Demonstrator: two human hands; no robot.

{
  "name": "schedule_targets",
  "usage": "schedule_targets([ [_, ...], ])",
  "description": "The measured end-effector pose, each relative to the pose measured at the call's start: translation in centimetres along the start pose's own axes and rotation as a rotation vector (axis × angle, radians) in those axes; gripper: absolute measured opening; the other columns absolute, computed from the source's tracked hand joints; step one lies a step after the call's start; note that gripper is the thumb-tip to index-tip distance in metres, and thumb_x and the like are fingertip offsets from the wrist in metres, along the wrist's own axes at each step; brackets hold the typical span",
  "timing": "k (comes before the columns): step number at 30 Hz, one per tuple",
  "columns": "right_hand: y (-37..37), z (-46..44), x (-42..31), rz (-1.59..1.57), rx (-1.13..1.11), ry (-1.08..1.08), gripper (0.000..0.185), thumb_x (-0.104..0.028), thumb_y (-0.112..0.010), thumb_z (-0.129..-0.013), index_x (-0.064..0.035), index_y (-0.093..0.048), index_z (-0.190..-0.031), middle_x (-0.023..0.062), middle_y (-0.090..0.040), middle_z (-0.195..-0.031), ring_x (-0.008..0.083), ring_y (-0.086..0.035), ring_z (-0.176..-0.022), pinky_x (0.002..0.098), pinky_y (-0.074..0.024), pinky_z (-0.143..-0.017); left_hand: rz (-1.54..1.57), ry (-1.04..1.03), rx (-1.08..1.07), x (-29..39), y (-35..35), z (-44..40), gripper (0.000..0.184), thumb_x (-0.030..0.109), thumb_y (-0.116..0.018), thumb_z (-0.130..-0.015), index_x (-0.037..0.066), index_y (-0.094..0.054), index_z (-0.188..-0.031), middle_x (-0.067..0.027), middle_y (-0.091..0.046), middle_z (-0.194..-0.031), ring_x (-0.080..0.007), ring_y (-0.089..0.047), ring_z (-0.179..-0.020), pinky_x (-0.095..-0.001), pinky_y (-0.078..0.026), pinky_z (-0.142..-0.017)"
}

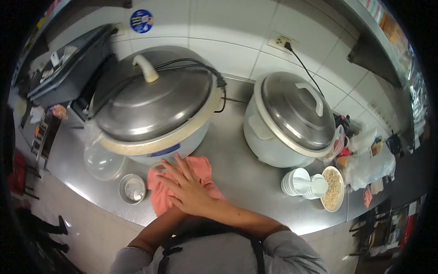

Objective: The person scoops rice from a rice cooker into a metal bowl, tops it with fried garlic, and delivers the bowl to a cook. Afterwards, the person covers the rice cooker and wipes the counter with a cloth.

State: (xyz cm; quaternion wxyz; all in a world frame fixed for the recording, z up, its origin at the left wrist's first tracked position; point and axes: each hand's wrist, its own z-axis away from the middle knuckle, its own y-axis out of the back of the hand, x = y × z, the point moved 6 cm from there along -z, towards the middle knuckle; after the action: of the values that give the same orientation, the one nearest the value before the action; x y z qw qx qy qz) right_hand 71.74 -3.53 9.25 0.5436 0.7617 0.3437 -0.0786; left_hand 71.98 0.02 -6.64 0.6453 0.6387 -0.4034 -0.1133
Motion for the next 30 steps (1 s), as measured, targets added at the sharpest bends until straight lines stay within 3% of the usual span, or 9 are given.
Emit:
schedule_targets([
  [9,2.1,17.7,12.3,-0.079,0.231,-0.405,0.042,-0.002,-0.069,-0.077,-0.0125,-0.059,-0.117,0.0132,-0.044,-0.136,0.0415,-0.036,-0.129,0.0501,-0.0331,-0.105,0.084,0.049,0.014,4.0,-6.5,-10.6,0.040,0.032,-0.043,-0.094,-0.004,-0.059,-0.102,-0.0272,-0.058,-0.106,-0.0411,-0.051,-0.109,-0.0554,-0.026,-0.106],
  [10,2.4,20.0,13.2,-0.027,0.278,-0.453,0.041,0.000,-0.069,-0.076,-0.0103,-0.059,-0.114,0.0132,-0.046,-0.134,0.0413,-0.040,-0.126,0.0492,-0.0359,-0.103,0.121,0.021,0.209,4.5,-5.9,-12.5,0.035,0.024,-0.039,-0.095,-0.007,-0.056,-0.089,-0.0289,-0.058,-0.090,-0.0419,-0.054,-0.091,-0.0500,-0.037,-0.091],
  [16,1.5,26.3,16.5,-0.213,0.532,-0.666,0.034,-0.001,-0.067,-0.076,-0.0039,-0.057,-0.108,0.0181,-0.048,-0.129,0.0408,-0.043,-0.122,0.0500,-0.0364,-0.102,0.268,0.097,0.598,2.8,-5.5,-27.8,0.037,0.029,-0.039,-0.095,0.000,-0.057,-0.109,-0.0240,-0.059,-0.104,-0.0423,-0.054,-0.097,-0.0501,-0.039,-0.091],
  [18,2.4,25.3,16.2,-0.156,0.447,-0.596,0.034,-0.001,-0.067,-0.076,-0.0038,-0.057,-0.108,0.0182,-0.048,-0.129,0.0407,-0.043,-0.123,0.0500,-0.0363,-0.102,0.023,0.367,0.266,0.0,-10.4,-33.4,0.042,0.035,-0.038,-0.095,0.006,-0.057,-0.117,-0.0222,-0.056,-0.118,-0.0400,-0.051,-0.108,-0.0499,-0.039,-0.094],
  [20,2.4,25.4,16.2,-0.138,0.420,-0.582,0.032,-0.003,-0.066,-0.077,-0.0038,-0.057,-0.108,0.0186,-0.047,-0.130,0.0413,-0.040,-0.126,0.0512,-0.0343,-0.104,0.028,0.156,0.185,2.2,-10.6,-34.9,0.046,0.039,-0.040,-0.094,0.005,-0.054,-0.122,-0.0213,-0.053,-0.124,-0.0423,-0.048,-0.113,-0.0495,-0.037,-0.098],
  [24,2.9,25.2,15.9,-0.229,0.426,-0.636,0.030,-0.008,-0.063,-0.082,-0.0043,-0.057,-0.111,0.0193,-0.045,-0.132,0.0422,-0.034,-0.130,0.0515,-0.0291,-0.107,-0.198,-0.098,-0.284,6.5,-11.8,-27.3,0.055,0.044,-0.040,-0.091,0.011,-0.046,-0.134,-0.0168,-0.051,-0.129,-0.0404,-0.046,-0.118,-0.0574,-0.026,-0.105],
  [27,3.1,25.2,15.7,-0.216,0.471,-0.590,0.031,-0.013,-0.061,-0.085,-0.0044,-0.056,-0.114,0.0195,-0.044,-0.133,0.0425,-0.031,-0.132,0.0507,-0.0268,-0.108,-0.387,-0.440,0.040,10.6,-10.9,-15.3,0.063,0.044,-0.050,-0.084,0.012,-0.042,-0.138,-0.0152,-0.053,-0.123,-0.0360,-0.044,-0.120,-0.0671,-0.015,-0.105],
  [29,2.7,25.8,15.8,-0.249,0.510,-0.540,0.031,-0.015,-0.060,-0.086,-0.0041,-0.055,-0.115,0.0190,-0.044,-0.133,0.0420,-0.030,-0.132,0.0498,-0.0252,-0.108,-0.071,-0.555,-0.368,13.8,-7.0,-7.7,0.062,0.042,-0.054,-0.081,0.009,-0.047,-0.134,-0.0161,-0.050,-0.126,-0.0367,-0.039,-0.124,-0.0641,-0.013,-0.108],
  [30,2.9,25.7,15.9,-0.250,0.508,-0.511,0.032,-0.014,-0.060,-0.086,-0.0040,-0.054,-0.115,0.0185,-0.045,-0.132,0.0412,-0.032,-0.131,0.0496,-0.0259,-0.107,0.057,-0.589,-0.294,14.2,-7.1,-4.3,0.055,0.041,-0.057,-0.080,0.008,-0.053,-0.124,-0.0169,-0.053,-0.119,-0.0379,-0.043,-0.119,-0.0603,-0.015,-0.109],
])
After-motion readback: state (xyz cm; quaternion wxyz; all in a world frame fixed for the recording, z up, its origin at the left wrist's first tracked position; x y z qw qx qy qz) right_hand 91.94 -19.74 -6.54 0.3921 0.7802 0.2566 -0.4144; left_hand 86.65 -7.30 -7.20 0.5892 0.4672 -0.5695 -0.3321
